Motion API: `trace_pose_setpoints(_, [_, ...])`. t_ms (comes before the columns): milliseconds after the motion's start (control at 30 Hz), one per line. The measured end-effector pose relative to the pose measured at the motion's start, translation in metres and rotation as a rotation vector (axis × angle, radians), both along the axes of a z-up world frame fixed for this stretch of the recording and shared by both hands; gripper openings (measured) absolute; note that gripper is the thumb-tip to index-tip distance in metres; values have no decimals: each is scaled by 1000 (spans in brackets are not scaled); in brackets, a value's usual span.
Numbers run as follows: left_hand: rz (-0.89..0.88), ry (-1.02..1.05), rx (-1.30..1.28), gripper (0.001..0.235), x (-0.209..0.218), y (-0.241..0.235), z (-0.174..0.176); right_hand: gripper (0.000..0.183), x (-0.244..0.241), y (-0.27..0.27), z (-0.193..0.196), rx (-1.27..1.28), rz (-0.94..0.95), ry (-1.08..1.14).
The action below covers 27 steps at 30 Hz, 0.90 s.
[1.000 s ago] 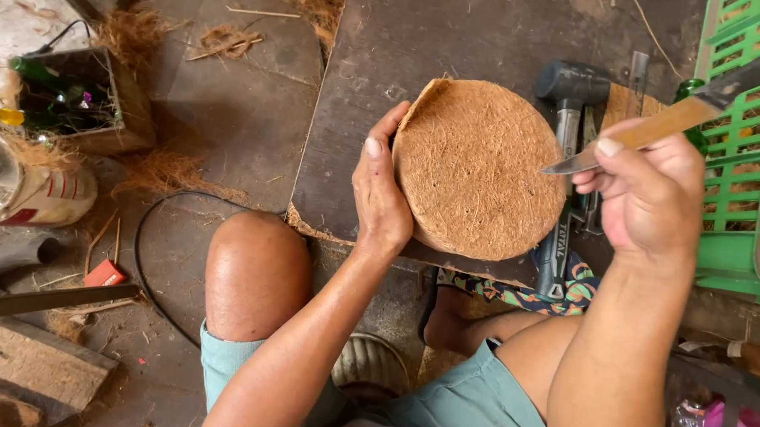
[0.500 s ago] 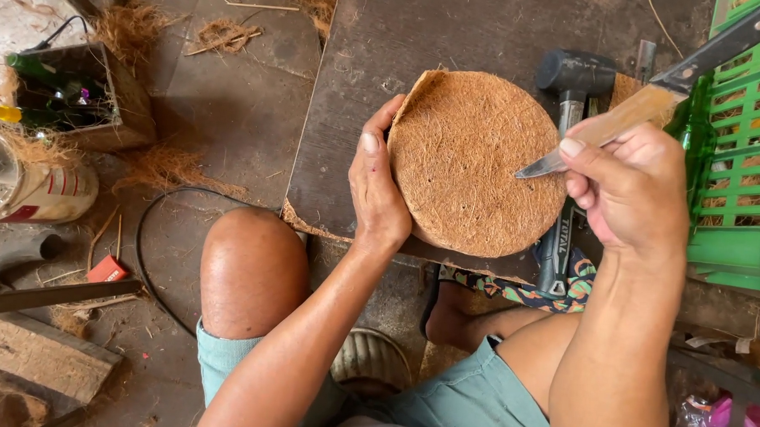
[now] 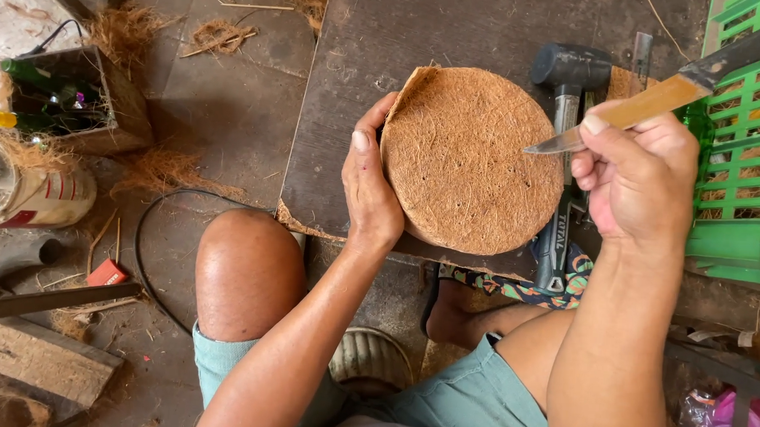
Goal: The person uses a knife to carefully shave and trim the surface of a round coco peat disc. They rotate the disc and continue scraping away loose fibers to smooth the surface.
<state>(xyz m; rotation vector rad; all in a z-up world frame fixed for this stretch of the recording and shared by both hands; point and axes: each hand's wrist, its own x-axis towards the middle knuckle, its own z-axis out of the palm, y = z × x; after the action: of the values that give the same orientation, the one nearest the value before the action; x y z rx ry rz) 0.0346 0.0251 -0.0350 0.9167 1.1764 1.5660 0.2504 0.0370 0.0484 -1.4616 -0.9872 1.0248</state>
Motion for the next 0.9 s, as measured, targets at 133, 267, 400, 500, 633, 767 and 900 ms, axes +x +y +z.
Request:
trace_pose_setpoints(133, [0, 46, -5, 71, -2, 0, 2, 12, 15, -4, -2, 0, 46, 31])
trace_pose_setpoints(267, [-4, 46, 8, 73, -3, -1, 3, 14, 33, -8, -2, -66, 143, -37])
trace_pose_setpoints(400, [2, 58, 25, 72, -3, 0, 1, 17, 43, -8, -6, -99, 271, -133])
trace_pose_setpoints(500, [0, 59, 43, 71, -2, 0, 1, 16, 42, -8, -8, -107, 321, -136])
trace_pose_setpoints(633, [10, 71, 30, 75, -1, 0, 2, 18, 41, -6, -10, -152, 328, -75])
trace_pose_setpoints(767, [-7, 43, -3, 79, -3, 0, 6, 16, 42, -13, -9, -185, 423, 79])
trace_pose_setpoints(900, [-30, 21, 40, 79, -6, 2, 8, 19, 42, -16, -13, -210, 434, 112])
